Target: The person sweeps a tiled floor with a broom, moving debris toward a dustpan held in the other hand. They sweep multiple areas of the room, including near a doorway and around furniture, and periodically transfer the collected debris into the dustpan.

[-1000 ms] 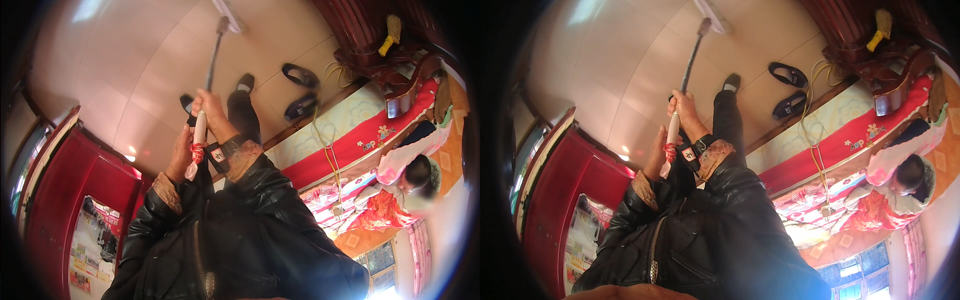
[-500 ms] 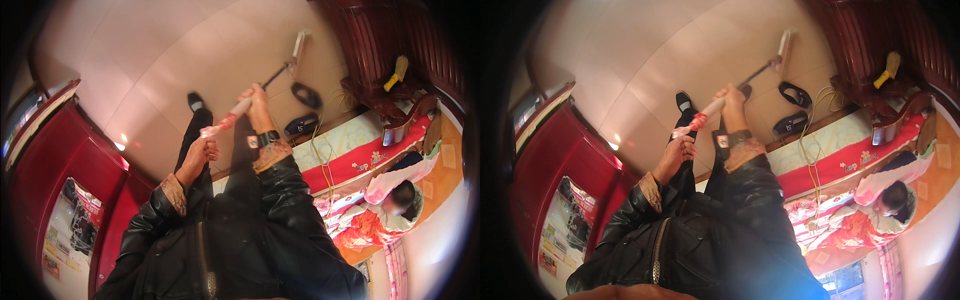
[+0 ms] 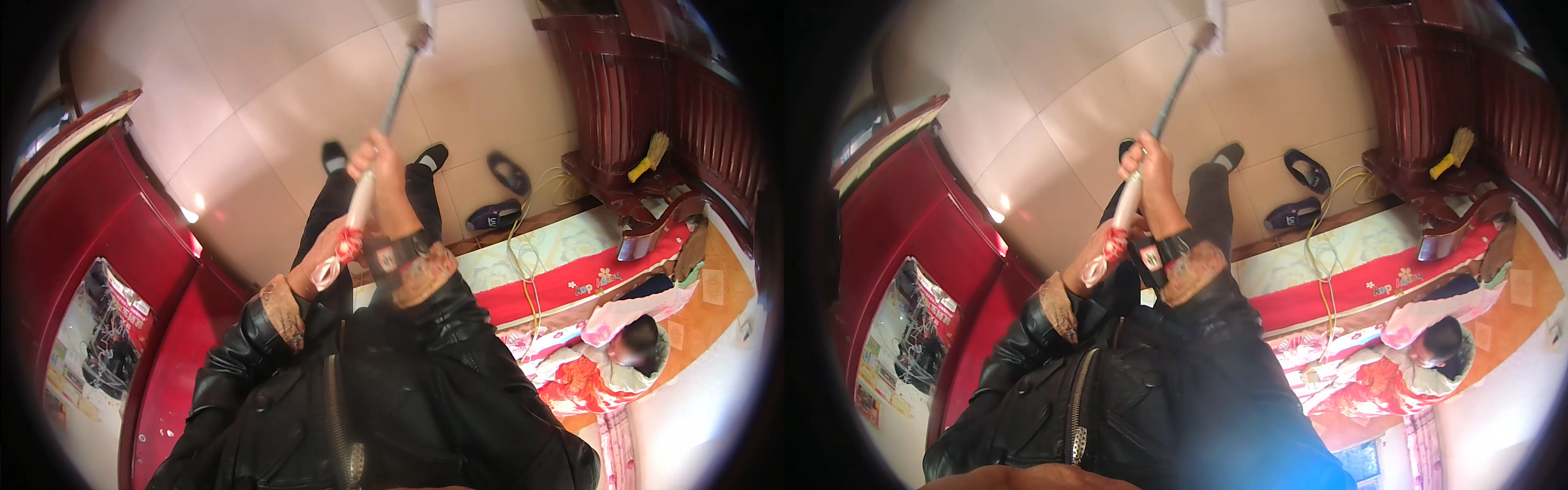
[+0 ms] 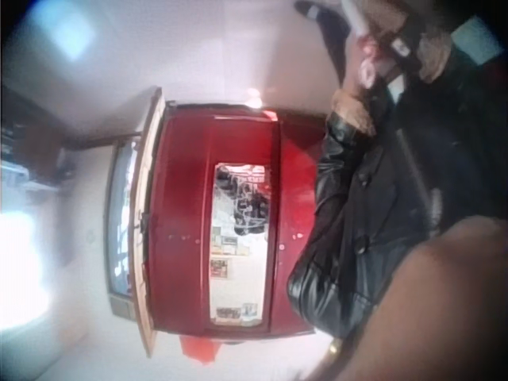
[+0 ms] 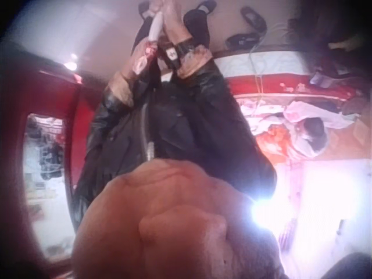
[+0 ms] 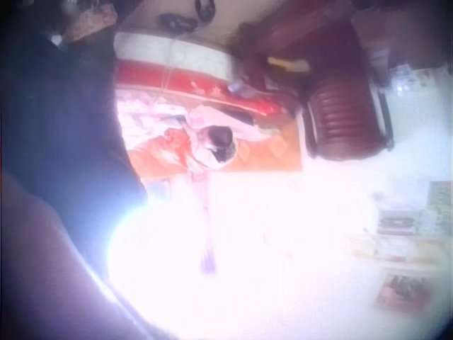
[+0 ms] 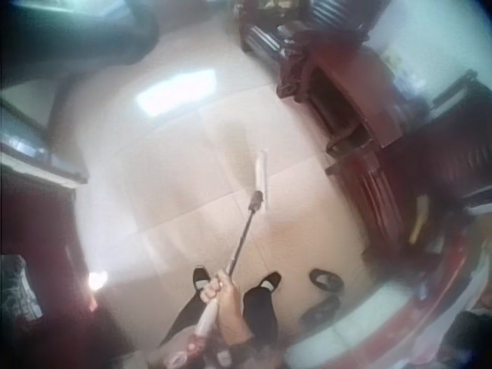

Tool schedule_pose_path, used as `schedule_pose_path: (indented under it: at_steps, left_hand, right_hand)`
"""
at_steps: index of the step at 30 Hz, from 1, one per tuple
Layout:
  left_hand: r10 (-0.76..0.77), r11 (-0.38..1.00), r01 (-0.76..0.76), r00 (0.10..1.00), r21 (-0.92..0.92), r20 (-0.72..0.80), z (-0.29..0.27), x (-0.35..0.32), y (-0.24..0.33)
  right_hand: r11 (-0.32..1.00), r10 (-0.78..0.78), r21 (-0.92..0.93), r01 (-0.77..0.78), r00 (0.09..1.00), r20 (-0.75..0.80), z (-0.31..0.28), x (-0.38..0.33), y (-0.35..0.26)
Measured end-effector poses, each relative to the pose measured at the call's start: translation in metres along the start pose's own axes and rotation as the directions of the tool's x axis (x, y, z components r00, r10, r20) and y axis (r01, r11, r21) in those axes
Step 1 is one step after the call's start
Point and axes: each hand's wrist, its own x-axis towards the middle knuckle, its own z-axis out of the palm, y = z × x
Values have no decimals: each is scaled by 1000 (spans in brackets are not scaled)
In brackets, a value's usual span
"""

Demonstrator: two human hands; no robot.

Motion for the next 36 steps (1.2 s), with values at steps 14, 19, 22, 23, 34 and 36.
schedule_pose_path:
  at_steps: [14,19,22,23,34,36]
  left_hand:
    - [-106,820,65,994,-569,-40,-73,-5,22]
    - [-59,903,30,997,-428,-54,-59,-7,33]
    - [-161,945,142,986,-295,-41,-32,-12,23]
    - [-177,955,185,983,-233,58,-24,-13,19]
    - [-272,955,272,962,-117,11,35,-2,-25]
    - [-293,948,282,955,-149,-56,40,-4,-30]
  right_hand:
    - [976,214,3,-217,962,-172,27,36,82]
    - [952,139,-283,-118,989,57,31,37,53]
    - [875,190,-461,-148,981,46,15,8,32]
    - [868,241,-456,-200,970,35,8,-5,21]
    - [362,684,-584,-727,632,-363,-102,-119,-69]
    - [299,688,-580,-758,592,-420,-112,-107,-68]
